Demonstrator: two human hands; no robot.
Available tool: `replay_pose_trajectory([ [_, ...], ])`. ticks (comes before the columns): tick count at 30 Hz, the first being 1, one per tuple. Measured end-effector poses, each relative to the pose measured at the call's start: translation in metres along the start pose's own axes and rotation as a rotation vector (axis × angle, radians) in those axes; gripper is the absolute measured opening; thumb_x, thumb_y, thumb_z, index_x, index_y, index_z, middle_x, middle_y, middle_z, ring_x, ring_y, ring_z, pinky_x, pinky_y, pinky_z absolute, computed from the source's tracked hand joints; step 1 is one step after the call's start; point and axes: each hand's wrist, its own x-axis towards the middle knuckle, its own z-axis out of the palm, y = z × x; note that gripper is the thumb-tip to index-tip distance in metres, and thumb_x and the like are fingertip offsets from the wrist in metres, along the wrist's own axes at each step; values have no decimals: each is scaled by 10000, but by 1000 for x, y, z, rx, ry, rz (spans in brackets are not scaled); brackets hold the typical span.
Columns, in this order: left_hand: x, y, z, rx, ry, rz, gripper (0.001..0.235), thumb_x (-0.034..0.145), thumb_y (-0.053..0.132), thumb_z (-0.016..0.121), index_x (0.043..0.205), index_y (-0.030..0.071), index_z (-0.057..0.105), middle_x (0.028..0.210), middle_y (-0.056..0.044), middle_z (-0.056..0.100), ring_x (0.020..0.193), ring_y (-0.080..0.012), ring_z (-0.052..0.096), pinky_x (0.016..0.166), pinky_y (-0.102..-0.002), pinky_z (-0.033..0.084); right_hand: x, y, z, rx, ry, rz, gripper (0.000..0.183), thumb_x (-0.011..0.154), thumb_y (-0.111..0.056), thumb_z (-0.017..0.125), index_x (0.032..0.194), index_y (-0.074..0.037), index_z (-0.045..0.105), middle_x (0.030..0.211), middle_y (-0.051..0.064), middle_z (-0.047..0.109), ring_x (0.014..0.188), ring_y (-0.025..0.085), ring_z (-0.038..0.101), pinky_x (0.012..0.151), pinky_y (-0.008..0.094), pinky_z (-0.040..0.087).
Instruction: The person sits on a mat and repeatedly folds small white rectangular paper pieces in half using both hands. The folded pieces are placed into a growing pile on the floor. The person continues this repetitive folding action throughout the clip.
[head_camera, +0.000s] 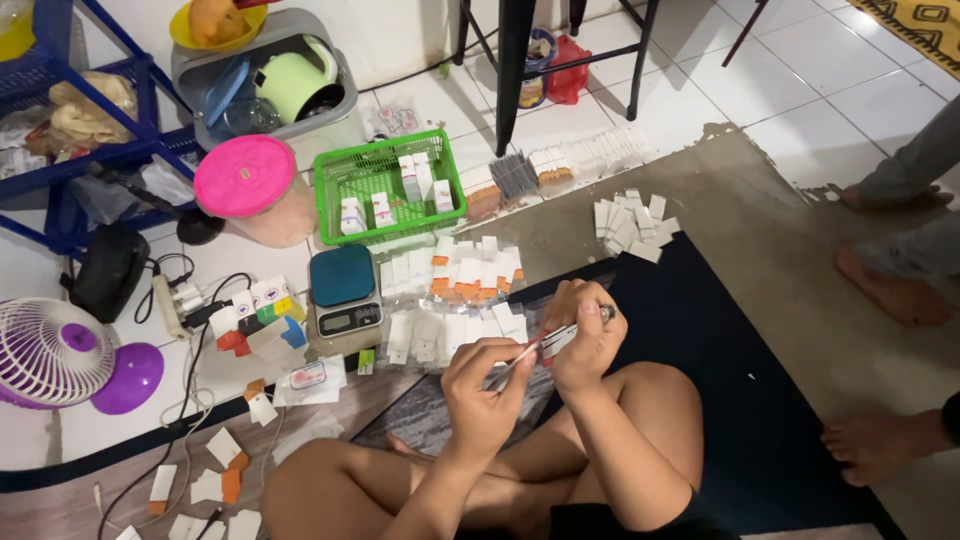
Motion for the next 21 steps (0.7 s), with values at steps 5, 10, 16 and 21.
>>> replay_pose_trajectory([
  [5,-26,-31,9,-7,-125,-237,89,855,94,783,891,52,712,825,-124,774,744,-348,767,646,-373,604,-13,39,-28,109,77,230,527,1043,-282,500,555,-126,376,385,41,325,337,142,328,312,253,284],
  [10,-55,-72,7,-159,-397,-639,119,897,43,648,957,92,558,736,-141,698,676,-266,628,651,-372,490,-30,58,-58,37,156,424,475,1044,-260,497,602,-106,418,430,81,413,350,183,456,332,291,396],
  [16,-211,-281,11,-113,-337,-1023,213,854,107,678,1043,111,580,878,-101,638,765,-208,582,650,-328,459,-63,97,-180,-166,331,715,425,980,-290,495,624,-59,466,480,212,521,359,346,594,357,399,511],
  [21,-239,-357,66,342,-541,-1176,417,778,191,804,1149,115,628,1275,-200,657,1194,-368,668,884,-415,603,-107,92,-293,-901,52,812,559,1055,-291,394,656,18,633,571,255,679,542,386,713,497,378,560],
])
